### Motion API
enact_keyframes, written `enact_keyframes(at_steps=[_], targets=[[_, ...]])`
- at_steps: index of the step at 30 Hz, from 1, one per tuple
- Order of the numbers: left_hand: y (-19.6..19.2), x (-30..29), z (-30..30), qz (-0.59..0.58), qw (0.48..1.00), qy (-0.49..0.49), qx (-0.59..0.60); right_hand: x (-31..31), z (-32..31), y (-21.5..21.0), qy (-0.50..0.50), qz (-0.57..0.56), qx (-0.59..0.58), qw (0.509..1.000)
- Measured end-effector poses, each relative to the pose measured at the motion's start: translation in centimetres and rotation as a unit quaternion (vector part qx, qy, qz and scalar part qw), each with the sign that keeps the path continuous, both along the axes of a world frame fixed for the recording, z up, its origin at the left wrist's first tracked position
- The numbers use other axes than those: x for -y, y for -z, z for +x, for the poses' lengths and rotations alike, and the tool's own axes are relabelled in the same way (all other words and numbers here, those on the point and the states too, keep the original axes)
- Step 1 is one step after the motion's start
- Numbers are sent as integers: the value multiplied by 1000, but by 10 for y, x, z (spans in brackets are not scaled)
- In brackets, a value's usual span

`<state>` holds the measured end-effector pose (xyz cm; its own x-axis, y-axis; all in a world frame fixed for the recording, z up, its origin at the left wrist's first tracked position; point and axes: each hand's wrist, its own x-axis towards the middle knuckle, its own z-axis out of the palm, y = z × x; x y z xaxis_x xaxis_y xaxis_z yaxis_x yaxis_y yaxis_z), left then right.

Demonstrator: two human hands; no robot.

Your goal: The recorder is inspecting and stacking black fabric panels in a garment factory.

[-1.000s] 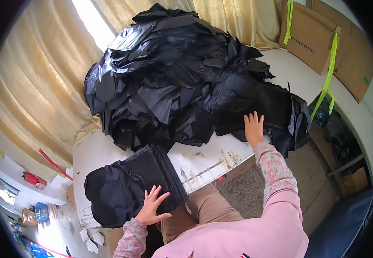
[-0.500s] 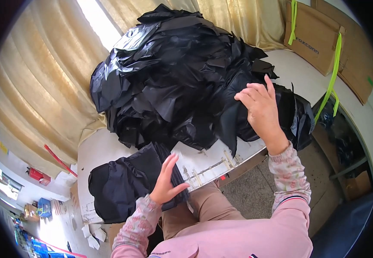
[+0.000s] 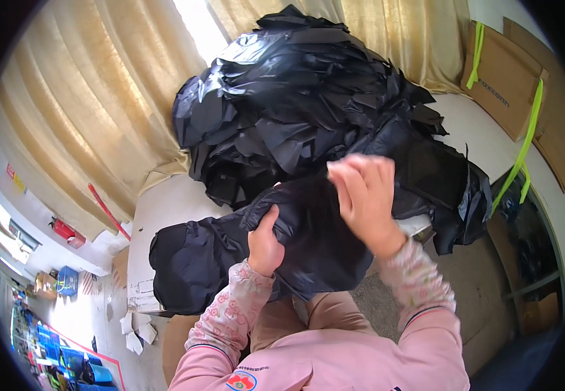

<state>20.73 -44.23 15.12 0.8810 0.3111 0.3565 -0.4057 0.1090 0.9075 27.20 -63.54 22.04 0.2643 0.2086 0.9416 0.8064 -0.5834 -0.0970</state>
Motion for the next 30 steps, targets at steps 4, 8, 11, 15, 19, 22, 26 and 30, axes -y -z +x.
enact_keyframes(at_steps=[4,8,11,15,19,22,26,30], targets=[[-12,-3,-1,-253,964,77,-34,-27,-55,71,-84,-13,-218,972],[-11,-4,-6,-256,964,43,-63,-34,-68,106,-33,88,-78,993],[-6,-12,-4,-309,948,13,-79,-42,-85,115,-180,1,-167,969],[-7,-11,-7,-334,939,29,-76,-55,-84,136,-118,-36,-435,892],[-3,-10,-11,-332,927,-32,-171,-66,-57,164,-105,28,-385,917],[9,-8,-14,-328,939,6,-107,-76,-44,177,-169,86,-502,844],[13,-12,-15,-328,940,-19,-88,-77,-44,174,-225,161,-623,731],[5,-12,-17,-336,939,3,-78,-80,-65,162,-187,82,-470,859]])
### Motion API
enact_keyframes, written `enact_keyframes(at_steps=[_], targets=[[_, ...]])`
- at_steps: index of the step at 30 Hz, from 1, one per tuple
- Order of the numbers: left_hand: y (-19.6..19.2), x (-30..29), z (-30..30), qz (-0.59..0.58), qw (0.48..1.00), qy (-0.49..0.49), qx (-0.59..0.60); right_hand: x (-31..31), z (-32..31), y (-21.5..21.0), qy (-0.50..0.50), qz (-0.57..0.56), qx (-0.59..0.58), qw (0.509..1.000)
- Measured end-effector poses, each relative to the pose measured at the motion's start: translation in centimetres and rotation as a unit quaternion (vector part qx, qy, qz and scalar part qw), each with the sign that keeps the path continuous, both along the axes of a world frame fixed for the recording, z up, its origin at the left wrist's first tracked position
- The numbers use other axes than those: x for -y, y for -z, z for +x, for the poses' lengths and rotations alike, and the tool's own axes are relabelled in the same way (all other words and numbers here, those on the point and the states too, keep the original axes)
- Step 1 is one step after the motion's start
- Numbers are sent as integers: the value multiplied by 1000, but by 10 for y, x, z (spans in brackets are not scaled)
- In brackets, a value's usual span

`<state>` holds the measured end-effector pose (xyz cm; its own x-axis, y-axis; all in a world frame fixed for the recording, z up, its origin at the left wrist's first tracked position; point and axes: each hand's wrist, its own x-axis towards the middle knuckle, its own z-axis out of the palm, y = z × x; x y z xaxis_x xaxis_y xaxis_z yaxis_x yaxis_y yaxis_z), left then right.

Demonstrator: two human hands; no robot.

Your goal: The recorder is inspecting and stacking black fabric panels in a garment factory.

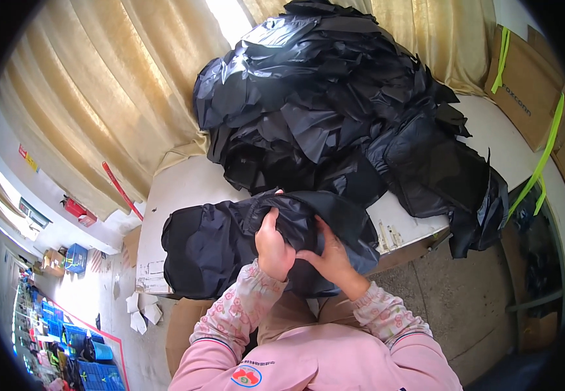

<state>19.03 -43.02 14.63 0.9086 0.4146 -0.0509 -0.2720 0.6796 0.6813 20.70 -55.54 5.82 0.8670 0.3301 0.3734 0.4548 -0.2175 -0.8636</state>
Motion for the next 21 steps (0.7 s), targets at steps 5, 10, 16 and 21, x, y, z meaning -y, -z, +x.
enact_keyframes(at_steps=[5,10,16,21], targets=[[9,-6,0,20,1000,-12,-4,2,1,-7,-39,-19,-195,980],[24,-34,0,174,983,43,-36,41,30,-22,-123,163,-13,979],[13,-37,-22,480,723,494,-59,80,70,-104,-37,206,14,978],[16,-42,-33,365,739,566,-17,83,95,-110,-11,-87,298,951]])
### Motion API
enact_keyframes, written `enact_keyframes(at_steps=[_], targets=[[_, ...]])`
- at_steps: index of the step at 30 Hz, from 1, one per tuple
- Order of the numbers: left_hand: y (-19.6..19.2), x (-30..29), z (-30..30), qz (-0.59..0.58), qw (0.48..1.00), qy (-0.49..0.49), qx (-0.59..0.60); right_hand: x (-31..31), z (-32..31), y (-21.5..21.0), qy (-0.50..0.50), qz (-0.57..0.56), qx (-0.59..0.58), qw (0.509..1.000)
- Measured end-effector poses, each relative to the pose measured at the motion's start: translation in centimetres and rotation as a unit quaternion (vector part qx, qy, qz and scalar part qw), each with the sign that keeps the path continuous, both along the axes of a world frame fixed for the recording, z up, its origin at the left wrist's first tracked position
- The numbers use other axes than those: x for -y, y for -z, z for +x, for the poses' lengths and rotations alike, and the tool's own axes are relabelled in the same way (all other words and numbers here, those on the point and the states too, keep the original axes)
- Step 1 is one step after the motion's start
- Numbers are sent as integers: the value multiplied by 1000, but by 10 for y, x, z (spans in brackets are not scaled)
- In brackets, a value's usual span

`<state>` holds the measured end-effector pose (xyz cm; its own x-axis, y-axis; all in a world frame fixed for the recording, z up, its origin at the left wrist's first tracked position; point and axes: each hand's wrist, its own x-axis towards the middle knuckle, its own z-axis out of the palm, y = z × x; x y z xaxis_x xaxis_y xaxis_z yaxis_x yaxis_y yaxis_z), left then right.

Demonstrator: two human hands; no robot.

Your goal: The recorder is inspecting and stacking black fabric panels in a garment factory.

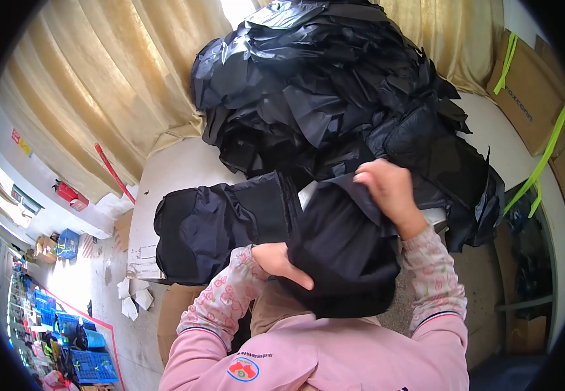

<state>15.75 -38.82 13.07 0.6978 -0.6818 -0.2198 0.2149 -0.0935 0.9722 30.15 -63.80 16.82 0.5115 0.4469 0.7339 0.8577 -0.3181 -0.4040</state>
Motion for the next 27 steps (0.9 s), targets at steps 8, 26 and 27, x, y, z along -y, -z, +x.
enact_keyframes(at_steps=[8,26,27], targets=[[-12,1,6,-225,950,-215,-12,21,-7,-19,-8,125,-268,955],[-39,-29,5,-314,856,-401,92,13,-57,-38,-109,-138,-209,962],[-40,-31,5,-322,855,-395,100,14,-59,-42,-110,-139,-208,962]])
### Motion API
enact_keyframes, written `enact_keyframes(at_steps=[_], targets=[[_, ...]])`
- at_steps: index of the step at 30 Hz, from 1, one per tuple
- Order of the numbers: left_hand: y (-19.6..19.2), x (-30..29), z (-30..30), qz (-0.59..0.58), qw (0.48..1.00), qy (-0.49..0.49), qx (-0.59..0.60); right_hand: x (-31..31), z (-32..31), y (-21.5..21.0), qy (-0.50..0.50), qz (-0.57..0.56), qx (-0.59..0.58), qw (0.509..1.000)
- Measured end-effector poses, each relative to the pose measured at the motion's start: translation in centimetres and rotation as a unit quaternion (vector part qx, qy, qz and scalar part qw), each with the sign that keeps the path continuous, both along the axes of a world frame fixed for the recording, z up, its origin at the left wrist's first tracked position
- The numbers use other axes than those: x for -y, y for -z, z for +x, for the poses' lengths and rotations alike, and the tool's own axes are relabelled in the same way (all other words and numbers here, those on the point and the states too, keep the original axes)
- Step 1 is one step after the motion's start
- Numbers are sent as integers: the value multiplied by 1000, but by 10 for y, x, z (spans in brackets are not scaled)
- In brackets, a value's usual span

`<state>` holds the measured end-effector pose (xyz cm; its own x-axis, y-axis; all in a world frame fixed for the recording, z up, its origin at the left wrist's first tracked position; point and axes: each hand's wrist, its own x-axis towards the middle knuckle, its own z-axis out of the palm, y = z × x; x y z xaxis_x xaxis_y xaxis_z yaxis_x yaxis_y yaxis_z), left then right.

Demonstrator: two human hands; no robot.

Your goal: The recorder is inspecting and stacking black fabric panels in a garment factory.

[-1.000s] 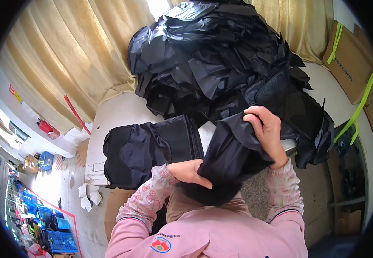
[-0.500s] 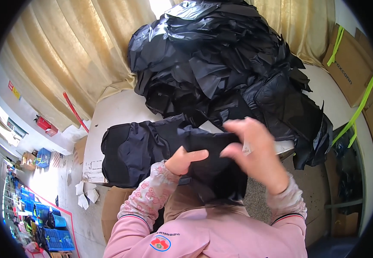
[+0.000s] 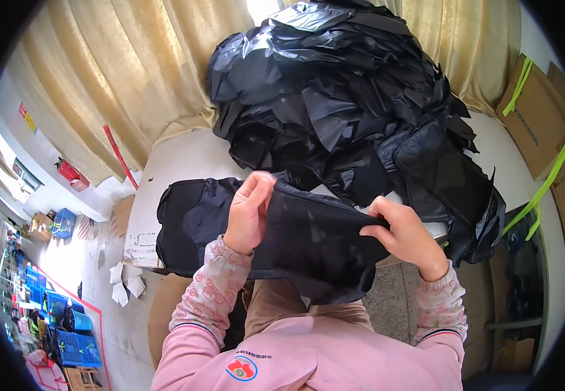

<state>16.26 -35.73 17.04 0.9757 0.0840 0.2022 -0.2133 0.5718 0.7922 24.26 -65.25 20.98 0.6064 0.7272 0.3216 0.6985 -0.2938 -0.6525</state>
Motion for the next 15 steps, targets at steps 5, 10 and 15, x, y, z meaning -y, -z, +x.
enact_keyframes(at_steps=[5,10,15], targets=[[-24,10,3,521,833,-11,183,-3,-2,-2,-51,56,0,997],[20,-37,25,347,916,-197,-36,1,6,-29,44,78,-58,994],[121,-35,-20,403,886,200,-113,14,29,-51,61,354,-264,895]])
